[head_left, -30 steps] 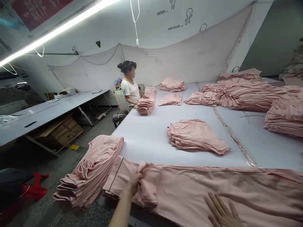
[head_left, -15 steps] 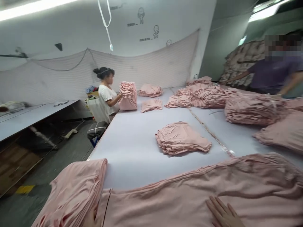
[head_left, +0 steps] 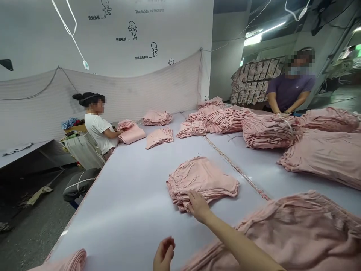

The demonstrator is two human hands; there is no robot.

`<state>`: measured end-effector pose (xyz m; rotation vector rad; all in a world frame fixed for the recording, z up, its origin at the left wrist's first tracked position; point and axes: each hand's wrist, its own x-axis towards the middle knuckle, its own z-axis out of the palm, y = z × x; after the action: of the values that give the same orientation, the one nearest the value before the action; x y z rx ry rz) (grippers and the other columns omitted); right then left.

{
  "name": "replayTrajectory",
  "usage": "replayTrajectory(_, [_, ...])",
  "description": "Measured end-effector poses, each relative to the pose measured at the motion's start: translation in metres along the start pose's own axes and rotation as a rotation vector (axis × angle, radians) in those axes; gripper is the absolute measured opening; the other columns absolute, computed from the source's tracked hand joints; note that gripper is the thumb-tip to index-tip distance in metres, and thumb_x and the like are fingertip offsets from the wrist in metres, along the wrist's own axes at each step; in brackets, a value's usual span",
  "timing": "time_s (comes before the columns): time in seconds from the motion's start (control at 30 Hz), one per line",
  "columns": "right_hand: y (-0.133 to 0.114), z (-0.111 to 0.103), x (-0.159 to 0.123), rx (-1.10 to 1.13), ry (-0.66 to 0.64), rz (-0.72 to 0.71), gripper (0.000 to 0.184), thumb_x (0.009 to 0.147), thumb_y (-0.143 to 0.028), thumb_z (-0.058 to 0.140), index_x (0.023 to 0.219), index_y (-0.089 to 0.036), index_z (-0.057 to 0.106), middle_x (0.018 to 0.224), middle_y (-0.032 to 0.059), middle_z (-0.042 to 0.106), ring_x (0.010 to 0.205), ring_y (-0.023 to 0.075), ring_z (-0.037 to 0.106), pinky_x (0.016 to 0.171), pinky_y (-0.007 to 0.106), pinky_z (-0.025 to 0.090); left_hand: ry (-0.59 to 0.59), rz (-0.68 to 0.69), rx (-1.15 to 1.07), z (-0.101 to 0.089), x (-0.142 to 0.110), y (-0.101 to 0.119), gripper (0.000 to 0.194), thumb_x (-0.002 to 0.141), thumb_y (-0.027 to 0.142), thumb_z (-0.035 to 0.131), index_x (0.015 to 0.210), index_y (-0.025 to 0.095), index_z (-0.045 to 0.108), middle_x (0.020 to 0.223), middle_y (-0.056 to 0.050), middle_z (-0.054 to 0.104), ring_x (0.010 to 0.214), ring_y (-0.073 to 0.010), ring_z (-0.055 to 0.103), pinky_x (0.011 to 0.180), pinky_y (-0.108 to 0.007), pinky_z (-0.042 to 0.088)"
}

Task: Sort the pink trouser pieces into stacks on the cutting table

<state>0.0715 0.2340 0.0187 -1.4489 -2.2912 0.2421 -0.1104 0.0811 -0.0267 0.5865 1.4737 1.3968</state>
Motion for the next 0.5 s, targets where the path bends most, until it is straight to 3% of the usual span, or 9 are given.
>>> replayTrajectory(0.13, [-0.008,0.009,0.065,0.099,-0.117,0.14,0.06,0.078,-0.026,0.056,0.134,-0.012,0.044,0.143,0.0204,0.042,0.131,0.0348,0.037,0.103,0.05,0.032,-0.079,-0.12,-0.028,0.039,0.046,0.037,0.038,0.057,0.035,0.078,0.09,0.019,0.068,0.108,-0.013,0.068,0.097,-0.0225,0.066,0.081,-0.031,0.052])
replayTrajectory(0.27, [0.013,0.016,0.086,0.239,-0.153,0.122,0.05,0.071,-0.031,0.063,0.119,-0.021,0.056,0.133,0.0142,0.053,0.122,0.0335,0.044,0.097,0.049,0.036,-0.086,-0.161,-0.109,0.075,0.081,0.061,0.029,0.067,0.021,0.071,0.095,0.016,0.064,0.108,-0.014,0.066,0.092,-0.0186,0.066,0.085,-0.031,0.052])
replayTrajectory(0.33, [0.028,0.019,0.091,0.35,-0.132,0.137,0.039,0.07,-0.026,0.061,0.109,-0.022,0.061,0.124,0.011,0.06,0.117,0.0295,0.048,0.096,0.044,0.037,-0.083,-0.184,-0.143,0.094,0.094,0.064,0.029,0.068,0.02,0.07,0.096,0.016,0.061,0.106,-0.014,0.066,0.088,-0.0177,0.066,0.085,-0.031,0.053])
replayTrajectory(0.43, [0.054,0.021,0.101,0.562,-0.052,0.258,0.022,0.073,-0.031,0.058,0.091,-0.02,0.063,0.095,0.0085,0.069,0.098,0.0263,0.058,0.088,0.039,0.042,-0.055,-0.205,-0.154,0.117,0.106,0.062,0.034,0.068,0.022,0.071,0.099,0.018,0.056,0.106,-0.013,0.065,0.085,-0.0164,0.066,0.084,-0.032,0.053])
replayTrajectory(0.5, [0.074,0.02,0.109,0.736,0.05,0.379,0.029,0.079,-0.043,0.049,0.088,-0.019,0.061,0.084,0.0073,0.069,0.087,0.0245,0.061,0.08,0.037,0.046,-0.027,-0.211,-0.147,0.125,0.109,0.06,0.036,0.068,0.023,0.071,0.1,0.019,0.053,0.106,-0.011,0.063,0.084,-0.0155,0.065,0.085,-0.032,0.053])
